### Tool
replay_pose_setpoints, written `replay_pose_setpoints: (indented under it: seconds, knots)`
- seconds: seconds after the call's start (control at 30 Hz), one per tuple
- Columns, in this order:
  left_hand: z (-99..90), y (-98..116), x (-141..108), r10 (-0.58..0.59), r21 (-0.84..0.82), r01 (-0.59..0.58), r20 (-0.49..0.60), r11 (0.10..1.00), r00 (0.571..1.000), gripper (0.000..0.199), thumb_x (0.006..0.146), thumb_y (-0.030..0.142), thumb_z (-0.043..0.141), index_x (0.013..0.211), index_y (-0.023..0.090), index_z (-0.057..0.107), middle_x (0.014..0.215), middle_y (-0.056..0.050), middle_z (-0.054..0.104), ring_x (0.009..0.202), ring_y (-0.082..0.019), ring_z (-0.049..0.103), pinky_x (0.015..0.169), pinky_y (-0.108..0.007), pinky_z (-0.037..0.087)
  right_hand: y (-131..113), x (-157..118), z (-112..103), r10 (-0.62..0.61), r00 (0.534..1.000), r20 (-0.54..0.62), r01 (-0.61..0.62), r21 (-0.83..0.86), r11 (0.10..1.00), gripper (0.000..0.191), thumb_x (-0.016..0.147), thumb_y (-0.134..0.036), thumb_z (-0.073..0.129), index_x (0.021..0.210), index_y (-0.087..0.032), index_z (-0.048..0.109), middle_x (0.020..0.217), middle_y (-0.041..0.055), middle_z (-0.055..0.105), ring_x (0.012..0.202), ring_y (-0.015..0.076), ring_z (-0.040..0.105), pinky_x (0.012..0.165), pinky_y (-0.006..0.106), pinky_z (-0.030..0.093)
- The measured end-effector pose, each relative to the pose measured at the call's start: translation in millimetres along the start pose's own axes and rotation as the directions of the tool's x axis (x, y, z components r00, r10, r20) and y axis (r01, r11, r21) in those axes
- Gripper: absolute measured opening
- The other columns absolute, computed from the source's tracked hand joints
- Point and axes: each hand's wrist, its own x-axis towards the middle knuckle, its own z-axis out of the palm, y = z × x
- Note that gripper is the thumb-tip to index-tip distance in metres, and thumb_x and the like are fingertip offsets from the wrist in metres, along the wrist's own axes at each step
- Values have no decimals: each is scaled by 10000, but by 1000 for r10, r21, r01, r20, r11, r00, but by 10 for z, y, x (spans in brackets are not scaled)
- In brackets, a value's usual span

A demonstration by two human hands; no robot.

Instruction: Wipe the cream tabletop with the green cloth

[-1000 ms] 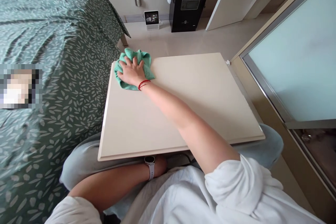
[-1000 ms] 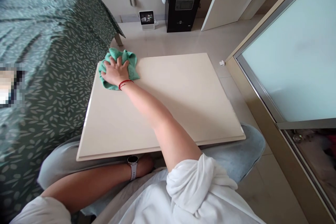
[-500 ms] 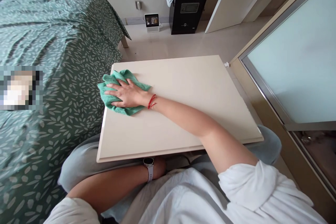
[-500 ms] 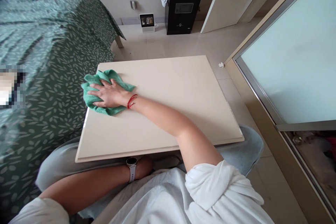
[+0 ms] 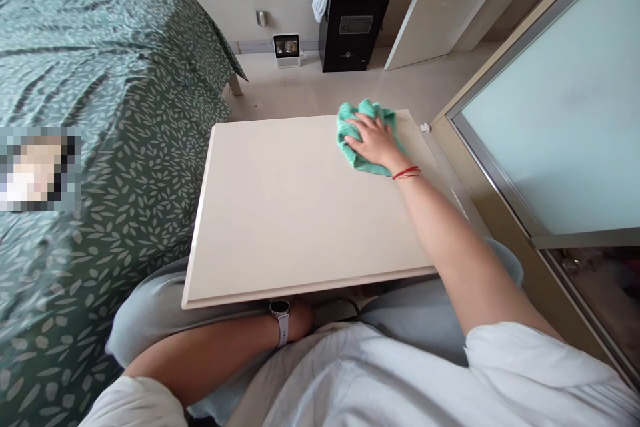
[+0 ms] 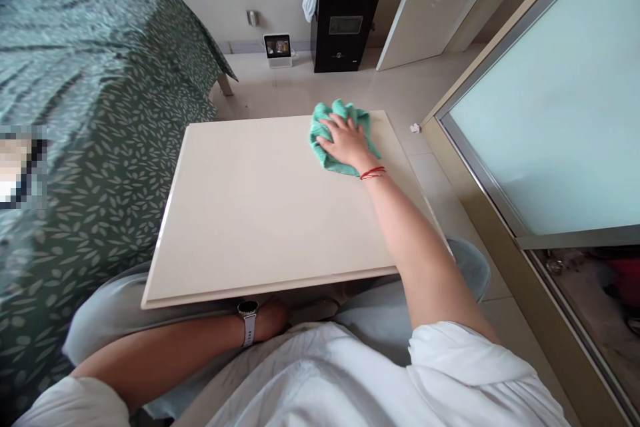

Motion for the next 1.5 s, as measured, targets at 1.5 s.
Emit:
replay_pose_setpoints:
  seconds: [1.5]
  knots:
    - [-281, 362, -328, -58, 54, 57, 22, 997, 998, 553, 1238, 53, 496, 1620, -63, 878, 1650, -375, 815, 1648, -481, 759, 1418, -596, 562, -2527, -494, 777, -626, 773, 105, 620, 81, 780, 924, 1198, -703, 728, 2011, -291, 573, 2162, 124, 353, 1936, 630, 348, 1522, 871, 357]
